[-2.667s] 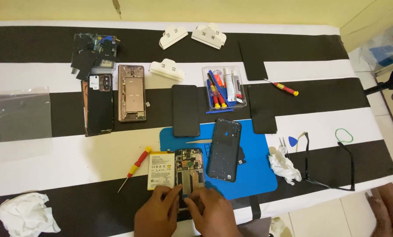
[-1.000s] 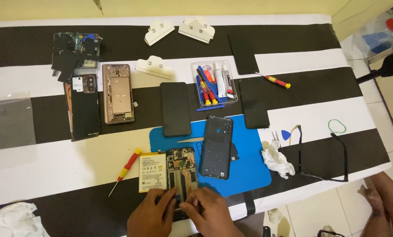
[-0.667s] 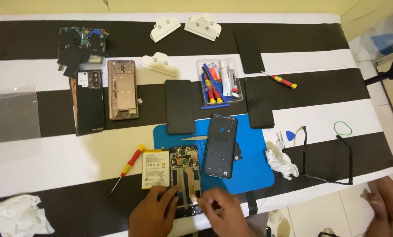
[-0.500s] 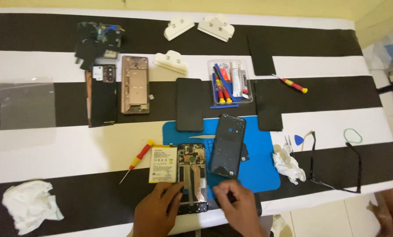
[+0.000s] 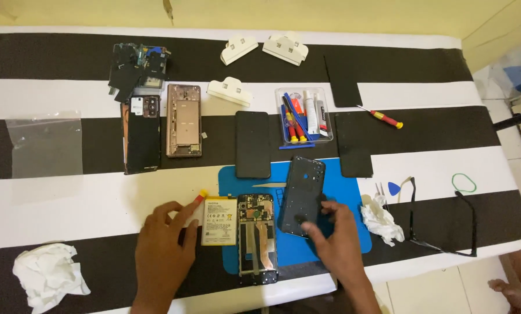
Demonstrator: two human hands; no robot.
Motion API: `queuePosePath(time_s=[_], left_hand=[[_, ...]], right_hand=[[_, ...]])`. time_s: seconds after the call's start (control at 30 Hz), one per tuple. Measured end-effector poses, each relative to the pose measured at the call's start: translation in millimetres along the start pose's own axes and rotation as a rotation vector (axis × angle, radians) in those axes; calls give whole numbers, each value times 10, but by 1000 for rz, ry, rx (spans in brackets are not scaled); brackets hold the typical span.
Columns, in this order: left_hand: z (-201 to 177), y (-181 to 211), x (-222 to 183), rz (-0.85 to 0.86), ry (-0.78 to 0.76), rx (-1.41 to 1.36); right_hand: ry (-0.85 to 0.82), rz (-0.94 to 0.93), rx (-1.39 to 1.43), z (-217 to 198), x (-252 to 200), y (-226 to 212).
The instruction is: Disassembling a mobile phone, removing internal components with a screwdriver, and cleaning parts with a cloth.
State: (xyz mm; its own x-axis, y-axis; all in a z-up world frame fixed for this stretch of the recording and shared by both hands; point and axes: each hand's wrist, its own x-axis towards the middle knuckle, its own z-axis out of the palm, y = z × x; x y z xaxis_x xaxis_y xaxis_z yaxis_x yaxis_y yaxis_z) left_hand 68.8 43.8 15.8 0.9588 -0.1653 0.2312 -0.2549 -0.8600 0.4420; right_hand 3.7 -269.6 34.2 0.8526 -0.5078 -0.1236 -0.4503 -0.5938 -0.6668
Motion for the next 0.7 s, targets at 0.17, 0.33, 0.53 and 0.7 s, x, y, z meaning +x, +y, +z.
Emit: queuePosePath(time_s=[0.17, 0.33, 0.53, 0.7], left_hand=[[-12, -4, 69, -267, -324, -5], [-54, 43, 31, -345, -273, -97], [-6, 57, 3, -390, -274, -81], [111, 53, -94, -307, -198, -30]], right_hand=[[-179, -109, -172, -37, 3, 17], [-179, -135, -139, -102, -19, 5], [-94, -9, -116, -19, -89, -8], [-56, 119, -94, 32, -126, -63]])
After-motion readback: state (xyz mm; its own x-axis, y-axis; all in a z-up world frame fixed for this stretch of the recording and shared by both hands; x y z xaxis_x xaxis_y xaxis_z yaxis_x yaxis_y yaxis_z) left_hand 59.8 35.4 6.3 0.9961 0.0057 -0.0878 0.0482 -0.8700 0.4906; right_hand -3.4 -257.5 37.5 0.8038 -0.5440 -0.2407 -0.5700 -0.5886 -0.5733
